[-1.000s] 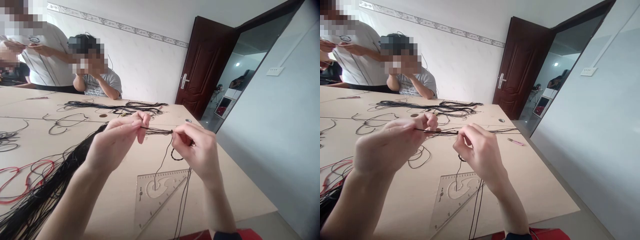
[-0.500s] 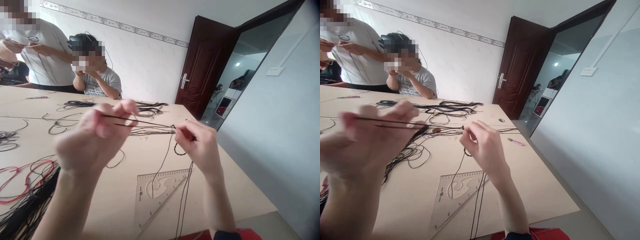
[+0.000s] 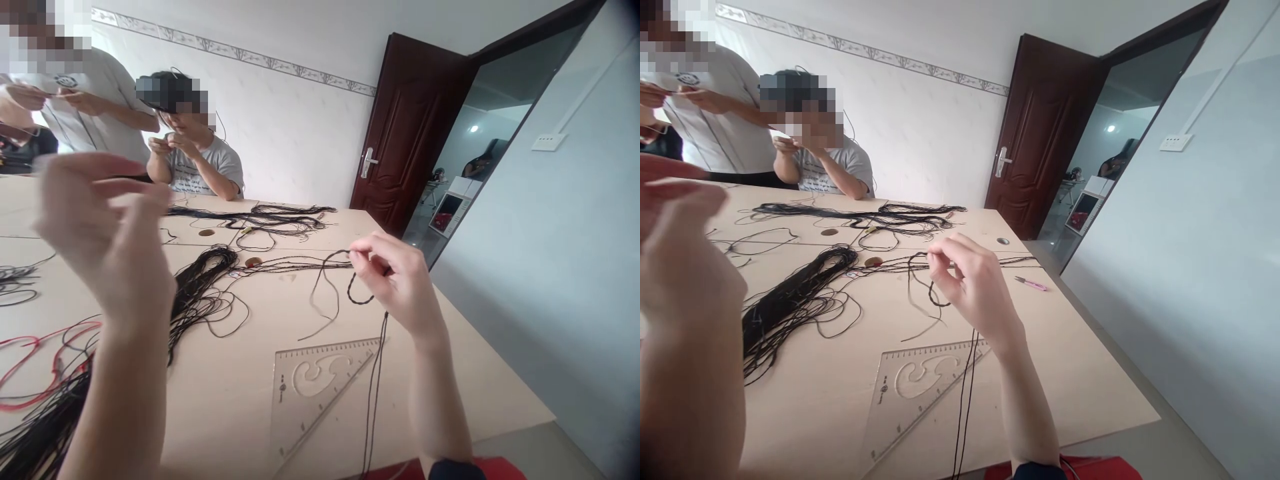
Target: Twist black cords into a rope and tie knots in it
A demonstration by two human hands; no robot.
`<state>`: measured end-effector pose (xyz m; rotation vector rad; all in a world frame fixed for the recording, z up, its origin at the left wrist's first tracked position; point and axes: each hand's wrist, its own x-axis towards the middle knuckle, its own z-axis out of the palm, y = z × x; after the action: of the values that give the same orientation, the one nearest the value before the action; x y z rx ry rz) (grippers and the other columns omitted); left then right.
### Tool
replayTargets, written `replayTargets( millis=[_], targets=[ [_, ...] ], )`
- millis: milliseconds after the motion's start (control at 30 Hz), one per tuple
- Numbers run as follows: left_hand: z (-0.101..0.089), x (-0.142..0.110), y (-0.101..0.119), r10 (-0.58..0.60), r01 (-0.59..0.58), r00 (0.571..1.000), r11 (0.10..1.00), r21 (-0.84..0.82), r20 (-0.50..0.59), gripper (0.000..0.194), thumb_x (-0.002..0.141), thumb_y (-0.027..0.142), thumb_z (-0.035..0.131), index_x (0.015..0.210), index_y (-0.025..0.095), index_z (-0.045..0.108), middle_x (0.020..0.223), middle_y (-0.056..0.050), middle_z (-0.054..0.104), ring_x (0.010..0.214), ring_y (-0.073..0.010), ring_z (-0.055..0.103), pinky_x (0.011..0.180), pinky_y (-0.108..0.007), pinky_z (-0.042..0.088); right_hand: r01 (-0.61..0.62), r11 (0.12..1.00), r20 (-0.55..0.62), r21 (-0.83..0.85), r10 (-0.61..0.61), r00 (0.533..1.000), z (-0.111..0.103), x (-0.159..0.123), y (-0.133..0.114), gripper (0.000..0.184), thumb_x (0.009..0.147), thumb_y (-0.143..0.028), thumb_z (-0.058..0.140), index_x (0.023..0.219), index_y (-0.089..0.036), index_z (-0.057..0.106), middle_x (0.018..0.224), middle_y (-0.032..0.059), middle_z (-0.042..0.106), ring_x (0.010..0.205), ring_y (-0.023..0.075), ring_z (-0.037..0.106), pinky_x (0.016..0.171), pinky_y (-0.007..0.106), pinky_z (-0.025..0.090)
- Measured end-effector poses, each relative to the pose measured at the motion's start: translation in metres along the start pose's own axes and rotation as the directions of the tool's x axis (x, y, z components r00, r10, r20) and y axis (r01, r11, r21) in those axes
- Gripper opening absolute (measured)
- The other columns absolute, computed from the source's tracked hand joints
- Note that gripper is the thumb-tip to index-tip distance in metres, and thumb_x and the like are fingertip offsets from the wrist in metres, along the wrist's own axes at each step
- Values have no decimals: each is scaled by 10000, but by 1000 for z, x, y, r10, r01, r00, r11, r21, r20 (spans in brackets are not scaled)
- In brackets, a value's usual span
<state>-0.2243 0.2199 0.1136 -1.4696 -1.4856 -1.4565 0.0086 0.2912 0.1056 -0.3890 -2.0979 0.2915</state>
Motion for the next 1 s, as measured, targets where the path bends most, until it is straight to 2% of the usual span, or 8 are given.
replayTargets(
  millis=[33,100,167,233,400,600,900,1000],
  targets=[
    [3,-5,15,-64,47,994,982,-185,-85,123,869,253,431,924,181,513,881,84,515,901,-80,470,741,-294,391,5,1000,25,12,-5,1000,1,0,0,117,837,-112,469,754,-150,543,668,-20,463,531,57,384,460,188,305],
    [8,-14,41,-4,86,982,897,-433,187,83,826,210,516,860,192,590,894,60,581,865,-93,523,734,-294,415,15,999,53,36,-16,998,3,0,-1,116,844,-123,476,755,-151,546,681,-20,461,547,56,385,475,187,309],
    [13,-21,59,116,91,915,873,-480,386,116,819,207,533,912,219,602,933,28,597,893,-121,538,756,-314,430,19,998,73,59,-23,997,5,-1,-1,105,845,-133,491,762,-153,552,707,-19,472,553,51,380,482,185,311],
    [16,-25,66,160,58,876,902,-429,454,106,823,205,525,901,216,596,919,8,596,887,-136,541,774,-333,424,20,996,91,84,-28,995,6,-1,-1,92,842,-134,502,771,-155,558,727,-19,484,559,47,378,484,181,312],
    [19,-27,66,176,-29,878,948,-317,446,16,807,195,542,797,201,553,804,24,602,778,-129,551,798,-347,378,15,988,115,156,-33,993,9,-1,-1,98,847,-153,501,766,-161,555,713,-22,489,561,51,379,472,179,309],
    [24,-29,65,180,-85,893,968,-237,413,64,821,171,504,766,200,514,747,42,604,684,-113,531,806,-352,333,-3,978,123,211,-24,992,10,-1,0,95,844,-179,505,761,-163,549,662,-43,482,487,34,339,441,177,289],
    [25,-35,70,247,-176,865,965,-196,436,125,837,97,394,772,190,447,767,26,584,693,-113,521,851,-368,297,28,991,159,130,-49,986,6,-2,-3,119,780,-95,523,678,-158,526,605,-59,436,503,39,350,457,172,281],
    [23,-33,70,240,-145,852,962,-231,465,106,833,116,425,772,189,472,727,41,587,680,-107,518,859,-369,303,62,992,147,109,-78,986,5,-3,-4,117,765,-90,531,667,-155,525,607,-59,437,515,43,357,477,178,291]
  ],
)
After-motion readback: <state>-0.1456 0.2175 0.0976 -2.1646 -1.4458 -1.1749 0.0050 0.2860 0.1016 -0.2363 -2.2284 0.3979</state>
